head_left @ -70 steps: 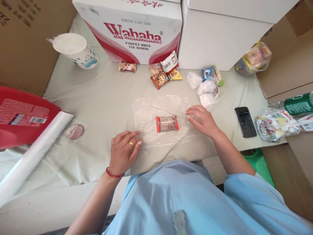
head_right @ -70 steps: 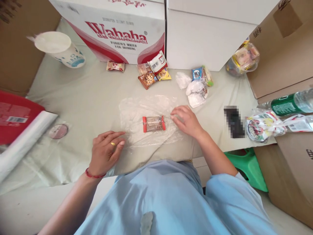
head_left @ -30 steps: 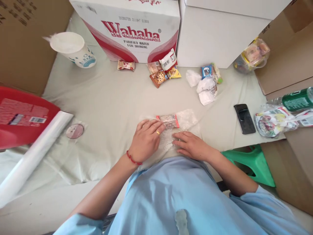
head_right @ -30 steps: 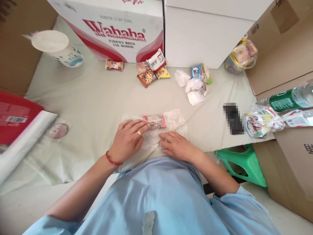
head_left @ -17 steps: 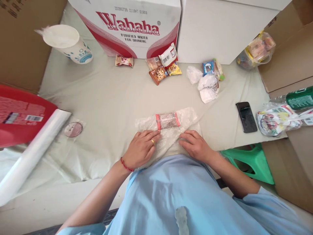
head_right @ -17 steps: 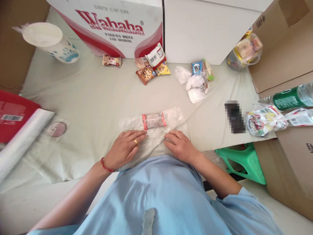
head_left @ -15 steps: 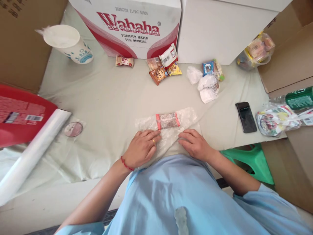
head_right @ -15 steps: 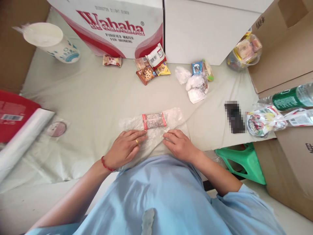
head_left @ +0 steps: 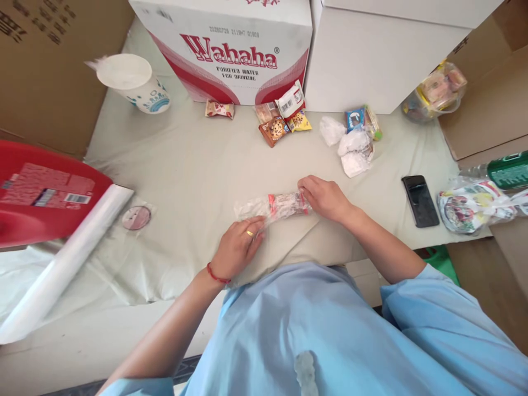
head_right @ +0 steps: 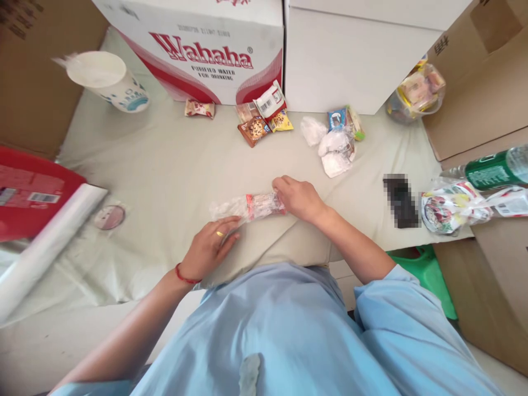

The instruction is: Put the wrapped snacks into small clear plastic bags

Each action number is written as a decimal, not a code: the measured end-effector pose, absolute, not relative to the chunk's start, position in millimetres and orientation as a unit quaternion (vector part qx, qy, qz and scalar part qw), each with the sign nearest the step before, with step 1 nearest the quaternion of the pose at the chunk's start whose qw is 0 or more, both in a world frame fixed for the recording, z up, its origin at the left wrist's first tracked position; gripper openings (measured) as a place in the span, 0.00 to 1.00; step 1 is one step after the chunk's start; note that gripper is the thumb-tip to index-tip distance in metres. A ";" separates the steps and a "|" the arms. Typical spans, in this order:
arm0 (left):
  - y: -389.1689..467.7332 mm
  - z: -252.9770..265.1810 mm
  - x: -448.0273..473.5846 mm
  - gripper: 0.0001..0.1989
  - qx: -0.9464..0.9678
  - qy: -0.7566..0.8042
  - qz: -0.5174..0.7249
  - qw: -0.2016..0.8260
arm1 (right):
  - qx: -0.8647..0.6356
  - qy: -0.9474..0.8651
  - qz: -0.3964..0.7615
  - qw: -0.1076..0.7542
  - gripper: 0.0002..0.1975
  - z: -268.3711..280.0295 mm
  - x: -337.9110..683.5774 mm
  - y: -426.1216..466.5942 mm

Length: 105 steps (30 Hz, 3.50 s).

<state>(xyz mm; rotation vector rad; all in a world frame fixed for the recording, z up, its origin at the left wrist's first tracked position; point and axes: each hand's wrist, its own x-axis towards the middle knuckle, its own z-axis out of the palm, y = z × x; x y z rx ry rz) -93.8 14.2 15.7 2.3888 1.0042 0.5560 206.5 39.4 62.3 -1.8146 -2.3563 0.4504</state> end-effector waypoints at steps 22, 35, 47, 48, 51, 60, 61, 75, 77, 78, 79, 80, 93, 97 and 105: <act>50.8 4.7 -61.4 0.21 0.735 0.574 0.354 0.071 | -0.691 -0.664 0.111 0.265 0.24 16.4 265.4 19.4; 33.4 2.2 -2.0 0.23 0.908 0.351 0.160 0.160 | -0.675 -0.652 0.206 0.276 0.07 29.0 266.3 16.5; 29.7 -7.7 -19.5 0.26 0.899 0.333 0.213 0.190 | -0.632 -0.632 0.347 0.284 0.06 45.0 166.9 52.1; 28.4 -6.6 -27.9 0.27 0.895 0.322 0.237 0.198 | -0.633 -0.652 0.332 0.253 0.07 42.6 159.2 52.3; 25.6 2.3 -54.9 0.26 0.866 0.345 0.313 0.183 | -0.618 -0.699 0.295 0.207 0.13 36.0 146.4 43.7; 51.3 1.4 -67.8 0.13 0.763 0.589 0.244 0.108 | -0.525 -0.780 0.215 0.264 0.31 20.8 149.9 -8.5; 51.8 4.3 -66.3 0.12 0.755 0.592 0.257 0.120 | -0.526 -0.783 0.214 0.253 0.29 20.7 150.1 -11.4; 42.3 30.7 13.7 0.21 0.767 0.499 0.249 0.317 | -0.470 -0.759 0.336 0.299 0.21 34.2 176.6 -17.5; 32.7 28.6 16.6 0.26 0.812 0.469 0.213 0.275 | -0.488 -0.691 0.400 0.353 0.18 38.7 197.3 -23.0; 28.1 29.0 18.0 0.28 0.836 0.454 0.182 0.247 | -0.511 -0.646 0.424 0.378 0.17 40.6 206.0 -25.1; 24.3 30.0 19.5 0.30 0.858 0.442 0.147 0.216 | -0.538 -0.601 0.436 0.398 0.17 42.0 213.1 -26.6; 21.9 31.3 21.2 0.30 0.874 0.434 0.112 0.185 | -0.564 -0.566 0.437 0.413 0.16 42.8 218.4 -27.4; 60.3 40.0 17.5 0.20 0.838 0.497 0.196 0.110 | -0.631 -0.453 0.417 0.472 0.22 33.8 221.4 -28.7; 65.3 58.4 9.9 0.22 0.735 0.503 0.328 0.314 | -0.603 -0.399 0.456 0.519 0.26 32.8 217.7 -25.4; 41.6 45.0 32.8 0.20 0.596 0.429 0.326 0.595 | -0.496 -0.336 0.605 0.525 0.27 38.4 204.8 -25.2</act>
